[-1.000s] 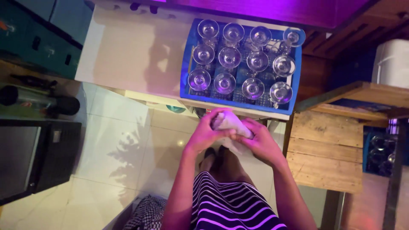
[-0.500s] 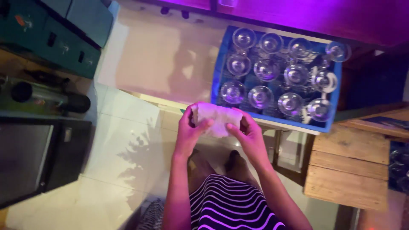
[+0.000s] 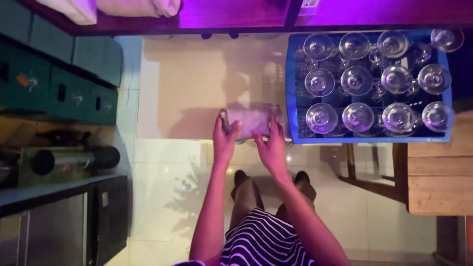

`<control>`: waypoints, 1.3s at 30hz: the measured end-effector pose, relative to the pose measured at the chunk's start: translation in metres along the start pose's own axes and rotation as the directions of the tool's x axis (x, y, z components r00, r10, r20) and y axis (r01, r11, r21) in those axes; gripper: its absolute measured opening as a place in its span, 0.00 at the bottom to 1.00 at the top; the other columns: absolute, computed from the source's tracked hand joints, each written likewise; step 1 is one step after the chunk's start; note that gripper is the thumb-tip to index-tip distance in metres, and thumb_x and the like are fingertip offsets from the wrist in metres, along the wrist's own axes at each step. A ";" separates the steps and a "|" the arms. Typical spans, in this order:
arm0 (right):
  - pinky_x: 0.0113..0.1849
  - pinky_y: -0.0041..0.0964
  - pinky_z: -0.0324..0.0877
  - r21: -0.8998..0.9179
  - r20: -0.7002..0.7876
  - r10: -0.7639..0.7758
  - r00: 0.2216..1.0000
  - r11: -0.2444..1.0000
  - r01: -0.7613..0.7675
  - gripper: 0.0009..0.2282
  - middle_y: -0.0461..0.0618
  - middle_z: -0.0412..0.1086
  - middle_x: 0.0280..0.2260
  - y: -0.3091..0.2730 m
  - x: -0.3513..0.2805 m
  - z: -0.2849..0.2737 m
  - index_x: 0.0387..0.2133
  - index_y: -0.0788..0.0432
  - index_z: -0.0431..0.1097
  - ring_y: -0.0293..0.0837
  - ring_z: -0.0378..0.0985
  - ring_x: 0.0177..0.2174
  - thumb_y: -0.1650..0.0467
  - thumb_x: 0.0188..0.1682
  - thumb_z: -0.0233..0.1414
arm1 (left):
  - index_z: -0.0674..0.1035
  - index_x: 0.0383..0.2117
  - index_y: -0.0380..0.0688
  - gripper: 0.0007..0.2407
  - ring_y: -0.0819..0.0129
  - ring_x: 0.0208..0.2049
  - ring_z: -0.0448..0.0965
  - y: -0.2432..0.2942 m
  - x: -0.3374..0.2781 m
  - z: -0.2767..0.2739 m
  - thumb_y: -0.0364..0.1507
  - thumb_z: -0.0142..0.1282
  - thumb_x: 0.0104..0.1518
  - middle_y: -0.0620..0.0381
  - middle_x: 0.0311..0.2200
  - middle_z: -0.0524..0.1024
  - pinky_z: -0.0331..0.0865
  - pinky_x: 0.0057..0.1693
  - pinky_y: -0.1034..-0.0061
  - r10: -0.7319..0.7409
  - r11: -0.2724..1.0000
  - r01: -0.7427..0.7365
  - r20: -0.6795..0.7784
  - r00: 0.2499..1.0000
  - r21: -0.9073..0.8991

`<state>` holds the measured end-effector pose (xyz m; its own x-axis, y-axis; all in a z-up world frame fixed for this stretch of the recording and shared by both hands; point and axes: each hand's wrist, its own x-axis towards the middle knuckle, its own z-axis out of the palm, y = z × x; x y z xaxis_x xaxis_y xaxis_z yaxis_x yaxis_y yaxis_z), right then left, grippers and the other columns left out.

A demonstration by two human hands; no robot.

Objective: Polishing wine glasses with a cloth and organizing them into a storage crate in a bar prep area.

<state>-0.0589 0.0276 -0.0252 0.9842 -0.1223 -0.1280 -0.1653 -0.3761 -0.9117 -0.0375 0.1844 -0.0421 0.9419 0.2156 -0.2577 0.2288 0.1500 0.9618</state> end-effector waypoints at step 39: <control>0.61 0.57 0.40 -0.570 0.143 -0.423 0.895 0.704 0.424 0.44 0.46 0.69 0.60 -0.040 0.032 -0.227 0.68 0.54 0.56 0.49 0.48 0.68 0.54 0.36 0.67 | 0.46 0.72 0.42 0.53 0.54 0.65 0.63 0.062 -0.064 0.189 0.31 0.76 0.39 0.56 0.57 0.78 0.48 0.70 0.54 0.374 0.648 -0.455 0.265 0.889 0.612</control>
<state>-0.0350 -0.1694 0.0961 0.9596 0.1812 0.2154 0.2649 -0.8399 -0.4737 -0.0368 -0.0022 0.0512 0.9879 -0.0079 0.1548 -0.1295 -0.5909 0.7963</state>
